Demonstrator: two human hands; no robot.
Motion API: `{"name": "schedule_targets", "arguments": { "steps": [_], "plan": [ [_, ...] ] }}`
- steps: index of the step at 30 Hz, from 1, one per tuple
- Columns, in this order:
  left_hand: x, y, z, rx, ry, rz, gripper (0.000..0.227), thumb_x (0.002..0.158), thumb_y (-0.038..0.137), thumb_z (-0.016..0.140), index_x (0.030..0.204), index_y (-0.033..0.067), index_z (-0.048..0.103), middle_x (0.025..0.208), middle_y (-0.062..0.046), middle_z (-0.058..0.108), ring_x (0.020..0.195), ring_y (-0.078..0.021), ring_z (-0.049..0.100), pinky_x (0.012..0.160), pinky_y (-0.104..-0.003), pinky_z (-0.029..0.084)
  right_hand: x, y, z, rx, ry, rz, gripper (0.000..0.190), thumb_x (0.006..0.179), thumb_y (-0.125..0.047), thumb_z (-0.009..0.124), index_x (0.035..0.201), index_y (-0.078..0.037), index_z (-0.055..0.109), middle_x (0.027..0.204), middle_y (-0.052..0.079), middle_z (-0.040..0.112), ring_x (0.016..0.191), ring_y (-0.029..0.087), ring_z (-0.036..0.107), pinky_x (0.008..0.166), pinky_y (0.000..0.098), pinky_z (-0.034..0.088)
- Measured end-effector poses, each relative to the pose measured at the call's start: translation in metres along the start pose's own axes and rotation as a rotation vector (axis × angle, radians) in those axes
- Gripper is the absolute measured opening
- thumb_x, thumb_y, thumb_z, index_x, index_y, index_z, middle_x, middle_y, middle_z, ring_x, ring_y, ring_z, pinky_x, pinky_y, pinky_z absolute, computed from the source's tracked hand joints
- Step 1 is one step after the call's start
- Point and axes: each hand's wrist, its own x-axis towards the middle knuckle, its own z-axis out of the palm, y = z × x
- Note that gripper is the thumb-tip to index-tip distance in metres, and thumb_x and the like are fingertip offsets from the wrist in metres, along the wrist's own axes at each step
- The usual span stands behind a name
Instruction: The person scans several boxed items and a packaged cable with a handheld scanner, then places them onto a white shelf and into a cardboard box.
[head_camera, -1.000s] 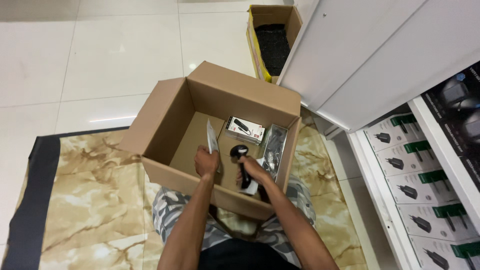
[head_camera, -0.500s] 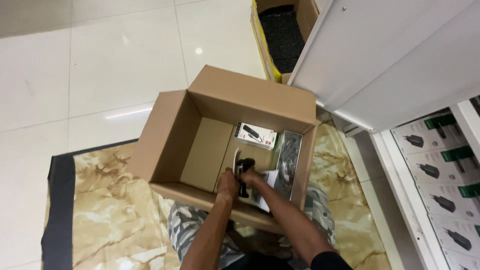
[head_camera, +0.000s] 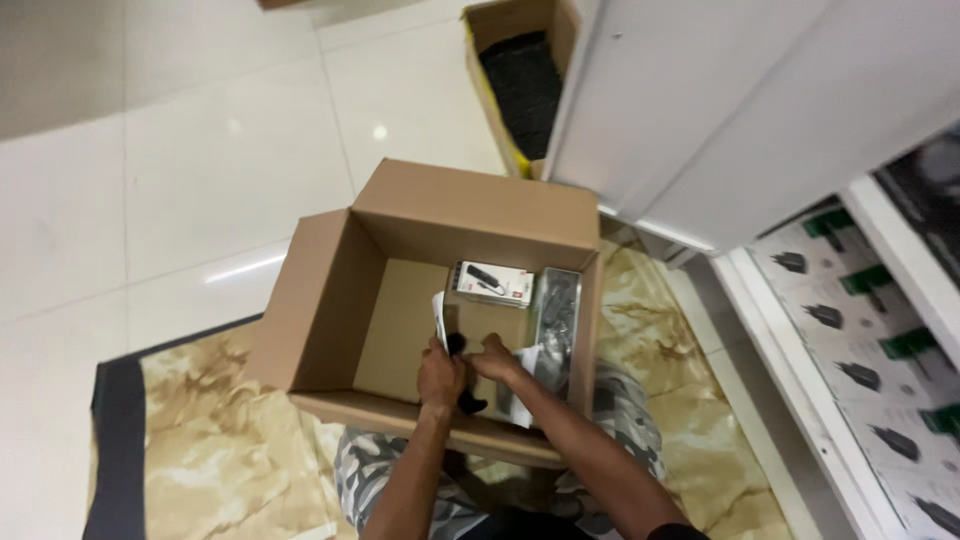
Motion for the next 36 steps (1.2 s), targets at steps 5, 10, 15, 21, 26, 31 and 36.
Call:
{"name": "schedule_targets", "arguments": {
  "steps": [5,10,15,21,26,31,36],
  "plan": [
    [-0.063,0.069,-0.076,-0.154,0.104,0.333,0.025,0.105,0.017,0.065,0.127,0.0091,0.057,0.119,-0.021,0.067,0.113,-0.0531,0.077,0.089,-0.065,0.067,-0.035,-0.026,-0.019,0.299,-0.015,-0.144,0.111,0.109,-0.085,0.054,0.168,0.008,0.041,0.152,0.034,0.062,0.137,0.047,0.065,0.107,0.0584,0.058],
    [-0.118,0.157,-0.095,-0.144,0.235,0.703,0.025,0.103,0.019,0.077,0.120,0.0184,0.058,0.115,-0.005,0.064,0.115,-0.0344,0.075,0.087,-0.050,0.068,-0.142,-0.048,-0.101,0.490,0.253,-0.392,0.095,0.114,-0.064,0.072,0.165,0.009,0.041,0.133,0.029,0.066,0.107,0.035,0.076,0.093,0.0507,0.067],
    [-0.194,0.251,-0.121,-0.402,0.375,1.163,0.073,0.080,0.054,0.091,0.138,0.0137,0.071,0.149,-0.019,0.065,0.141,-0.0457,0.065,0.111,-0.059,0.055,-0.249,-0.041,-0.192,0.430,0.797,-0.641,0.027,0.103,-0.020,0.073,0.113,0.003,0.080,0.097,0.009,0.074,0.094,0.024,0.067,0.084,0.0434,0.055],
    [-0.286,0.361,-0.195,-0.576,0.142,1.165,0.121,0.066,0.049,0.108,0.171,0.0257,0.052,0.174,-0.045,0.026,0.155,-0.0771,0.031,0.112,-0.095,0.030,-0.425,-0.090,-0.278,0.471,1.035,-0.806,0.017,0.103,-0.023,0.087,0.112,-0.009,0.084,0.097,0.002,0.081,0.093,0.013,0.073,0.089,0.0358,0.061],
    [-0.336,0.451,-0.238,-0.693,-0.046,1.331,0.123,0.065,0.043,0.111,0.169,0.0149,0.053,0.174,-0.044,0.026,0.154,-0.0746,0.040,0.118,-0.081,0.045,-0.494,-0.104,-0.354,0.425,1.259,-0.918,0.034,0.102,-0.016,0.089,0.132,-0.004,0.077,0.111,0.007,0.080,0.102,0.017,0.070,0.097,0.0435,0.061],
    [-0.363,0.537,-0.258,-0.712,-0.195,1.417,0.107,0.076,0.039,0.109,0.161,0.0039,0.054,0.170,-0.036,0.026,0.151,-0.0675,0.048,0.116,-0.074,0.057,-0.548,-0.106,-0.441,0.491,1.309,-0.839,0.056,0.106,-0.022,0.088,0.146,-0.002,0.055,0.114,0.016,0.079,0.101,0.024,0.076,0.092,0.0446,0.065],
    [-0.367,0.616,-0.272,-0.724,-0.298,1.384,0.097,0.080,0.034,0.110,0.152,-0.0028,0.058,0.166,-0.031,0.030,0.151,-0.0665,0.047,0.116,-0.069,0.061,-0.598,-0.131,-0.485,0.524,1.290,-0.510,0.061,0.107,-0.031,0.082,0.153,-0.001,0.056,0.122,0.018,0.079,0.105,0.028,0.084,0.085,0.0468,0.072]
  ]
}}
